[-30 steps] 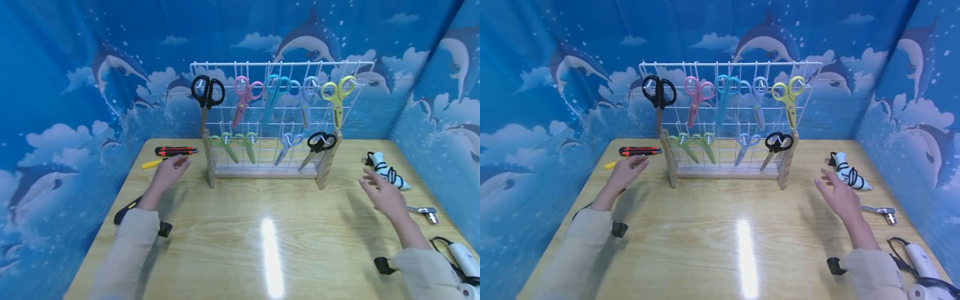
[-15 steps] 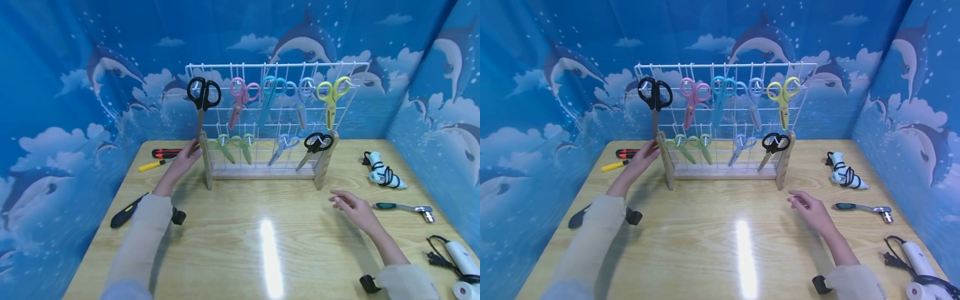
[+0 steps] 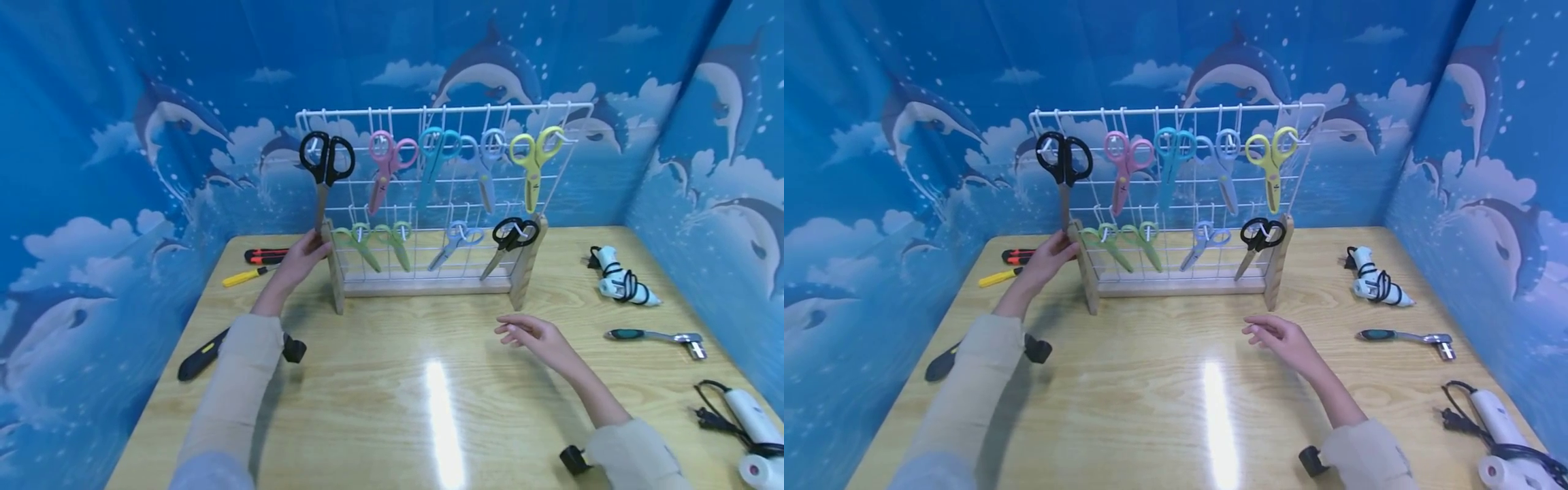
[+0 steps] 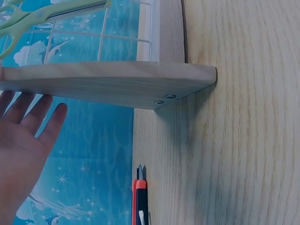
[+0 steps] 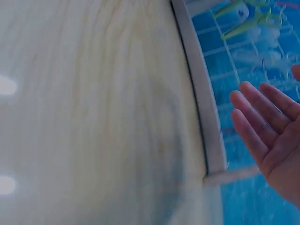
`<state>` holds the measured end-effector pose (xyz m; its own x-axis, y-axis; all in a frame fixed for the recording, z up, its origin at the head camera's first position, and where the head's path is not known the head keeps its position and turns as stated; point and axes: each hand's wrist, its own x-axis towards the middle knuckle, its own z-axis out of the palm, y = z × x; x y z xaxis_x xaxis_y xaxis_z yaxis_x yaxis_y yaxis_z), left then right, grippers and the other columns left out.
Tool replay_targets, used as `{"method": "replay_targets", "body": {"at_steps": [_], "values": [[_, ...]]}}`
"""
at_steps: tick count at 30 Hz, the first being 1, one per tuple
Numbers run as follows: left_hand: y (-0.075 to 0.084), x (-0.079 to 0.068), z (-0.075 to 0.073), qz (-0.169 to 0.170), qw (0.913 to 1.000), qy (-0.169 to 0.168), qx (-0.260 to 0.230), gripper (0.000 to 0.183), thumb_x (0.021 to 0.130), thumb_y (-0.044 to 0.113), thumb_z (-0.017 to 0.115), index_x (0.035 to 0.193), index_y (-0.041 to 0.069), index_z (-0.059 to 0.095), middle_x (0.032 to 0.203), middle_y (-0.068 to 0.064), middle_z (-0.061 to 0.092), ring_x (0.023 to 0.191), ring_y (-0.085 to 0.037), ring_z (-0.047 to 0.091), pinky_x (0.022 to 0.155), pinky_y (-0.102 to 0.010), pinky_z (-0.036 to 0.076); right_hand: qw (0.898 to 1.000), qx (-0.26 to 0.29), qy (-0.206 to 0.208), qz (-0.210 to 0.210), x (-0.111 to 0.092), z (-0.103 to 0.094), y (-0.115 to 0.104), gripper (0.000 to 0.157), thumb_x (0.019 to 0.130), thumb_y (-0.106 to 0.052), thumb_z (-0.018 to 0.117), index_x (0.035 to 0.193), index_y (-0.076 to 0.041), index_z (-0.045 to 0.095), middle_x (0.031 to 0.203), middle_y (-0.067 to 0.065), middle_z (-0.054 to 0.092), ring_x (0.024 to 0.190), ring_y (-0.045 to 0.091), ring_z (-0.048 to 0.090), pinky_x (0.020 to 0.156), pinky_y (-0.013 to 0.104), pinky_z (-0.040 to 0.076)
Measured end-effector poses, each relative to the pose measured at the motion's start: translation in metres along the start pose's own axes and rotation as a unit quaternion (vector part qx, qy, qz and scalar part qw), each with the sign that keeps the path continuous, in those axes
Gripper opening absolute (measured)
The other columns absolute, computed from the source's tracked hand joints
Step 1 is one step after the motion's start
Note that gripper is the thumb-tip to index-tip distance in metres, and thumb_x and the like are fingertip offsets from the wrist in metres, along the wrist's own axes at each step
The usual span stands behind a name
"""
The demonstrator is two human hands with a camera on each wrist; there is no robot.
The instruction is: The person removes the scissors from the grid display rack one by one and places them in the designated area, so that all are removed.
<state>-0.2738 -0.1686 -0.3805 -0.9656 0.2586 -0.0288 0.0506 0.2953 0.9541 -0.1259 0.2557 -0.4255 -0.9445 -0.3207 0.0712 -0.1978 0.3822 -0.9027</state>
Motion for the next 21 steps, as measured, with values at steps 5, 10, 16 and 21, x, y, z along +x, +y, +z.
{"method": "replay_targets", "body": {"at_steps": [5, 10, 16, 21], "values": [[0.0, 0.001, -0.005, -0.015, 0.9999, 0.0, 0.006, 0.074, 0.076, 0.045, 0.055, 0.136, 0.019, 0.02, 0.135, -0.01, 0.03, 0.121, -0.023, 0.03, 0.096, -0.038, 0.033, 0.997, -0.055, -0.041, -0.029, 0.027, 0.024, -0.035, 0.034, 0.087, -0.024, 0.048, 0.113, -0.002, 0.052, 0.099, 0.008, 0.061, 0.082, 0.019, 0.059, 0.07, 0.024, 0.049], [-0.001, 0.0, -0.006, -0.019, 0.9998, -0.001, -0.003, 0.074, 0.076, 0.042, 0.056, 0.136, 0.018, 0.02, 0.135, -0.01, 0.029, 0.122, -0.023, 0.029, 0.097, -0.038, 0.031, 0.99, -0.058, -0.089, -0.091, 0.061, 0.049, -0.09, 0.029, 0.087, -0.017, 0.049, 0.11, -0.002, 0.054, 0.099, 0.009, 0.061, 0.084, 0.024, 0.058, 0.071, 0.024, 0.049], [-0.002, 0.001, -0.003, -0.027, 0.9996, 0.009, -0.005, 0.074, 0.075, 0.043, 0.056, 0.135, 0.02, 0.021, 0.135, -0.008, 0.029, 0.122, -0.021, 0.03, 0.097, -0.037, 0.032, 0.982, 0.011, -0.111, -0.151, 0.098, 0.081, -0.164, 0.03, 0.086, -0.004, 0.047, 0.115, 0.004, 0.048, 0.107, 0.019, 0.055, 0.094, 0.028, 0.054, 0.077, 0.024, 0.047], [-0.004, 0.004, -0.001, -0.004, 0.9999, 0.006, -0.01, 0.069, 0.076, 0.043, 0.056, 0.134, 0.023, 0.025, 0.135, -0.007, 0.031, 0.12, -0.021, 0.032, 0.095, -0.037, 0.034, 0.973, 0.143, -0.095, -0.152, 0.135, 0.103, -0.187, 0.041, 0.087, -0.004, 0.045, 0.126, 0.0, 0.035, 0.123, 0.017, 0.043, 0.109, 0.026, 0.044, 0.089, 0.027, 0.041]]}}
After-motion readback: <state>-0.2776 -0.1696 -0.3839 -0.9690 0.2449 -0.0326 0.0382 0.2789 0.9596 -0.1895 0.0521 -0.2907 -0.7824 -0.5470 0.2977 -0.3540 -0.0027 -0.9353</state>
